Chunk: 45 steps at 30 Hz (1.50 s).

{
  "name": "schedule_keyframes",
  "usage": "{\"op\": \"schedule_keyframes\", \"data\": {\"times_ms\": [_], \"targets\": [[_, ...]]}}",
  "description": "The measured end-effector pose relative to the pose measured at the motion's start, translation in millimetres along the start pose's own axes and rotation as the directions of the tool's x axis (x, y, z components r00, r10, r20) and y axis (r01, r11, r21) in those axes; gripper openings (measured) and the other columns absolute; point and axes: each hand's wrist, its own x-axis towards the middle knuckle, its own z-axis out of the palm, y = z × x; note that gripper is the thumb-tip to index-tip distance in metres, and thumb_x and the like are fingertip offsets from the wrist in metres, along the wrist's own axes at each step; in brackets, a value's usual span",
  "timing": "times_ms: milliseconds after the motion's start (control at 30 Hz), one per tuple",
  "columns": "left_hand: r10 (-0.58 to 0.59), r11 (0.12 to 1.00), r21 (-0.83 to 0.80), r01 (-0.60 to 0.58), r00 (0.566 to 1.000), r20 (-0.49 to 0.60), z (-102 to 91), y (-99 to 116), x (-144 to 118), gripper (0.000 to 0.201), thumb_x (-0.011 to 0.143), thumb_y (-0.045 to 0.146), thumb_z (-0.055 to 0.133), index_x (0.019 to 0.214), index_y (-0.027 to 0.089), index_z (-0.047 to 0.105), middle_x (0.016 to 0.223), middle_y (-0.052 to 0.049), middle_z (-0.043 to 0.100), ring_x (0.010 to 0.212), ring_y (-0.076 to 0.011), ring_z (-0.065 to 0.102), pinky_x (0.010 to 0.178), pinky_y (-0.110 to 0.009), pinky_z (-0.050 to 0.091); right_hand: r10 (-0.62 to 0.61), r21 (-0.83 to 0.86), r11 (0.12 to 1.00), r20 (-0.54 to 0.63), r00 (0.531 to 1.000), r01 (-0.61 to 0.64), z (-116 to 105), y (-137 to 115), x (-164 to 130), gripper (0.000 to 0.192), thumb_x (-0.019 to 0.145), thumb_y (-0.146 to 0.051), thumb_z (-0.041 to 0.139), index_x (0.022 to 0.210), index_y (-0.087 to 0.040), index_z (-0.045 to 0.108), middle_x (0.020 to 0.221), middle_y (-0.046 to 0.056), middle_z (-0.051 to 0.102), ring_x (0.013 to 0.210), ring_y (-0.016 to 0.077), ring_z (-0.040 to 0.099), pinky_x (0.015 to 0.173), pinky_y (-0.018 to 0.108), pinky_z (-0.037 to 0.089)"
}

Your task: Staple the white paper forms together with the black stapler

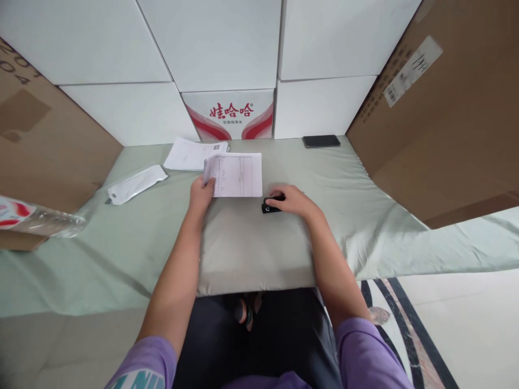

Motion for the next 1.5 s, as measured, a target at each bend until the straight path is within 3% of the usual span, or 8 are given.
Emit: {"op": "schedule_keyframes", "data": {"times_ms": [200, 500, 633, 800, 1033, 1267, 1400, 1500], "targets": [[-0.068, 0.989, -0.136, 0.063, 0.997, -0.033, 4.2, -12, 6, 0.034, 0.086, 0.037, 0.058, 0.106, 0.013, 0.073, 0.098, -0.014, 0.077, 0.093, -0.0287, 0.071, 0.093, -0.043, 0.056, 0.013, -0.060, 0.998, 0.122, 0.992, -0.006, -4, 7, -6, 0.021, 0.081, -0.032, 0.067, 0.099, -0.022, 0.070, 0.094, 0.003, 0.069, 0.081, 0.0187, 0.060, 0.070, 0.030, 0.043], [-0.226, 0.871, -0.453, 0.189, 0.974, -0.028, 8.5, -9, 5, 0.039, 0.081, 0.036, 0.066, 0.113, 0.013, 0.071, 0.110, -0.014, 0.077, 0.106, -0.0288, 0.072, 0.099, -0.047, 0.058, 0.021, 0.047, 0.999, -0.237, 0.971, -0.010, 9, 20, 11, 0.037, 0.088, -0.054, 0.058, 0.087, -0.018, 0.067, 0.079, 0.003, 0.063, 0.074, 0.0188, 0.053, 0.069, 0.031, 0.037], [-0.220, 0.910, -0.360, 0.205, 0.976, 0.000, 7.8, -7, 4, 0.036, 0.082, 0.035, 0.064, 0.110, 0.013, 0.072, 0.106, -0.013, 0.077, 0.103, -0.0289, 0.071, 0.096, -0.047, 0.058, 0.092, 0.314, 0.949, -0.288, 0.953, 0.003, 17, 25, 19, 0.044, 0.087, -0.060, 0.058, 0.092, -0.018, 0.067, 0.083, 0.004, 0.066, 0.075, 0.0181, 0.056, 0.069, 0.030, 0.040], [-0.099, 0.994, -0.043, 0.103, 0.992, 0.081, 5.1, -3, 0, 0.030, 0.085, 0.035, 0.058, 0.102, 0.015, 0.073, 0.094, -0.013, 0.077, 0.093, -0.0300, 0.070, 0.092, -0.044, 0.055, 0.203, 0.522, 0.853, -0.305, 0.930, -0.015, 22, 27, 24, 0.050, 0.081, -0.066, 0.062, 0.098, -0.019, 0.067, 0.083, 0.003, 0.068, 0.073, 0.0174, 0.059, 0.065, 0.028, 0.043], [-0.048, 0.963, 0.270, 0.016, 0.993, 0.112, -0.9, 9, -13, 0.013, 0.084, 0.027, 0.057, 0.082, 0.024, 0.069, 0.078, -0.012, 0.073, 0.086, -0.0319, 0.068, 0.082, -0.043, 0.051, 0.310, 0.549, 0.836, -0.469, 0.827, -0.002, 13, 33, 23, 0.052, 0.081, -0.071, 0.060, 0.091, -0.020, 0.061, 0.083, 0.005, 0.065, 0.074, 0.0179, 0.057, 0.063, 0.028, 0.043], [0.011, 0.953, 0.275, -0.124, 0.925, 0.379, -1.0, 29, -24, 0.016, 0.085, 0.032, 0.061, 0.093, 0.023, 0.072, 0.085, -0.011, 0.072, 0.092, -0.0311, 0.068, 0.083, -0.038, 0.050, 0.196, 0.516, 0.854, -0.434, 0.879, 0.064, 16, 25, 22, 0.052, 0.083, -0.069, 0.058, 0.099, -0.020, 0.063, 0.087, 0.005, 0.067, 0.080, 0.0199, 0.060, 0.070, 0.030, 0.047], [0.129, 0.928, 0.312, -0.205, 0.961, 0.246, -2.2, 48, -30, 0.047, 0.080, 0.044, 0.073, 0.120, 0.020, 0.067, 0.114, -0.017, 0.070, 0.116, -0.0378, 0.061, 0.094, -0.045, 0.049, 0.074, 0.487, 0.863, -0.382, 0.921, 0.133, 21, 14, 21, 0.047, 0.085, -0.062, 0.061, 0.106, -0.019, 0.066, 0.091, 0.006, 0.069, 0.086, 0.0215, 0.063, 0.076, 0.032, 0.048], [0.327, 0.930, 0.139, -0.339, 0.940, 0.101, 0.7, 63, -34, 0.045, 0.089, 0.046, 0.066, 0.125, 0.020, 0.066, 0.120, -0.014, 0.067, 0.117, -0.0308, 0.060, 0.098, -0.042, 0.048, -0.070, 0.398, 0.892, -0.350, 0.934, 0.216, 26, 7, 18, 0.041, 0.087, -0.053, 0.063, 0.109, -0.019, 0.066, 0.101, 0.007, 0.071, 0.093, 0.0221, 0.064, 0.083, 0.035, 0.048]]}}
